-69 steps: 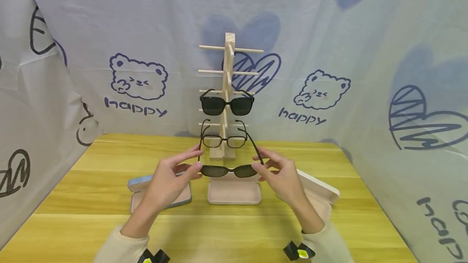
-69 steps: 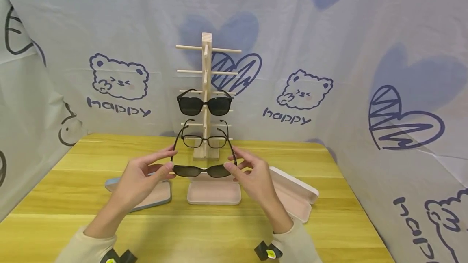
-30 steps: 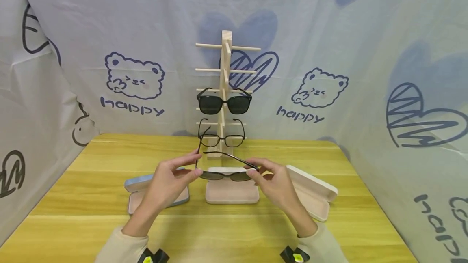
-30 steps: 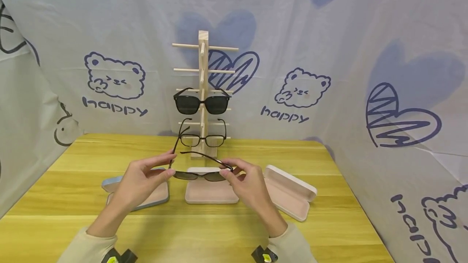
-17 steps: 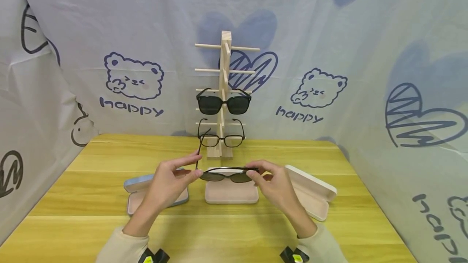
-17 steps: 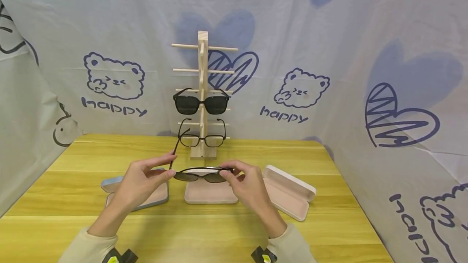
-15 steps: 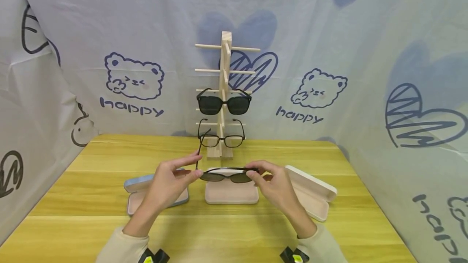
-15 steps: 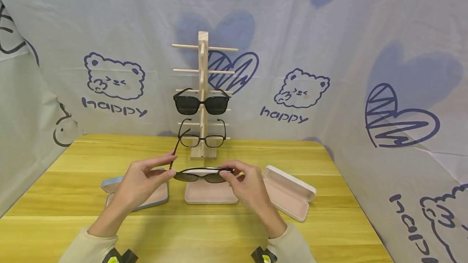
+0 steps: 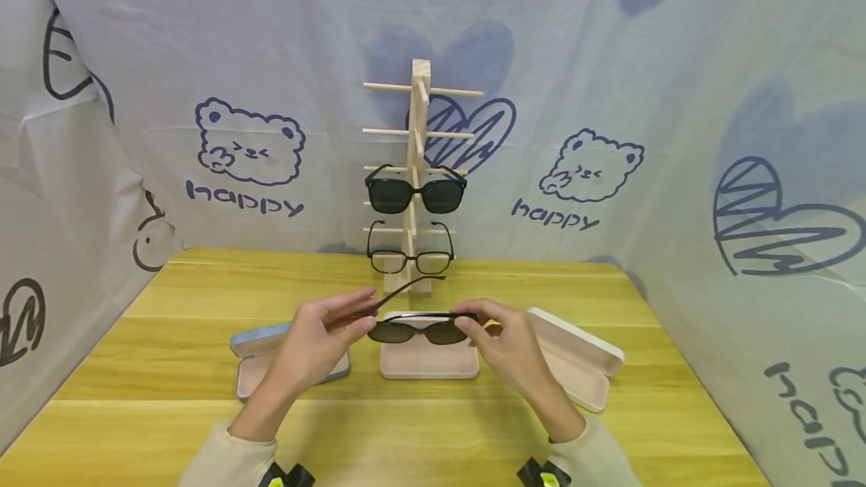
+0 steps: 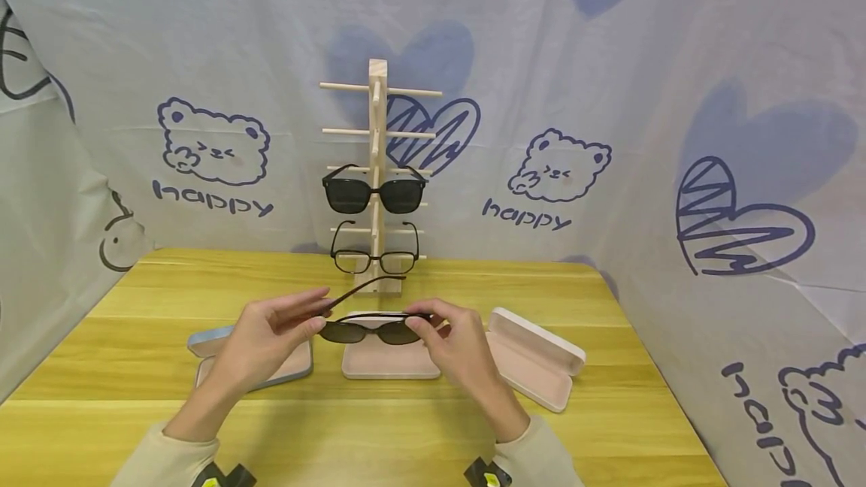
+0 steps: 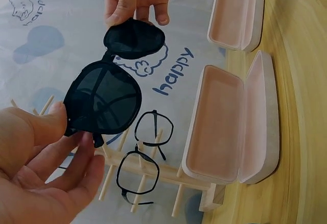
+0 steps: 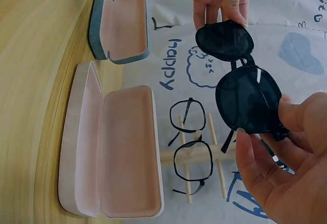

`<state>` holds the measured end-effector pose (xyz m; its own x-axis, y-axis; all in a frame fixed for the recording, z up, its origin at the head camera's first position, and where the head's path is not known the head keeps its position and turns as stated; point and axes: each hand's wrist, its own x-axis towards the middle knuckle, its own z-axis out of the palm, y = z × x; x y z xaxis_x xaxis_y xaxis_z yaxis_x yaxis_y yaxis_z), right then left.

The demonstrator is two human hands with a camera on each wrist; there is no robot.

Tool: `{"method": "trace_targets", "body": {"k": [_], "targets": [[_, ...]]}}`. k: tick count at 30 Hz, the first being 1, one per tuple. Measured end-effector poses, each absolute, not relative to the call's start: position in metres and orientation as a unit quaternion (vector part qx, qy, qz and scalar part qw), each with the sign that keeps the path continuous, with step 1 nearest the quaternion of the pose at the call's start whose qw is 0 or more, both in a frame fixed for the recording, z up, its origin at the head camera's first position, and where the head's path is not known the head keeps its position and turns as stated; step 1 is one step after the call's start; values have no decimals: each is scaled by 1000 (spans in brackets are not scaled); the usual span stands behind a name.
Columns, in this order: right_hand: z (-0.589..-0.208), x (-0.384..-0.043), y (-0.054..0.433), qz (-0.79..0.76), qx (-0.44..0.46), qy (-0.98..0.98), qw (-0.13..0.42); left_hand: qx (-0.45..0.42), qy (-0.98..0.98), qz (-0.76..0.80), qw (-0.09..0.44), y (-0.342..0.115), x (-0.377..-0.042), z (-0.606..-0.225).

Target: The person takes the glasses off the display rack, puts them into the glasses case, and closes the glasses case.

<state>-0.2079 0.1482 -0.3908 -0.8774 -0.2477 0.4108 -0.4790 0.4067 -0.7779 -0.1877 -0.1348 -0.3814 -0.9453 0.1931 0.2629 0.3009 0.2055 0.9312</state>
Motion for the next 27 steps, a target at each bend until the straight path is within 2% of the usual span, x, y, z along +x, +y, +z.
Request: {"method": "trace_targets", "body": {"k": [12,19,27], "targets": [[-394,-210,148,467,234,-841,145,-152,-781,-604,48,-133,-187,-387],[-398,-213,146,473,222,-841,143,-146,-793,-589,51,-136,-186,-393],[-401,-214,146,451,225,-850,153,-127,-824,-547,75,-137,-185,-396]]}}
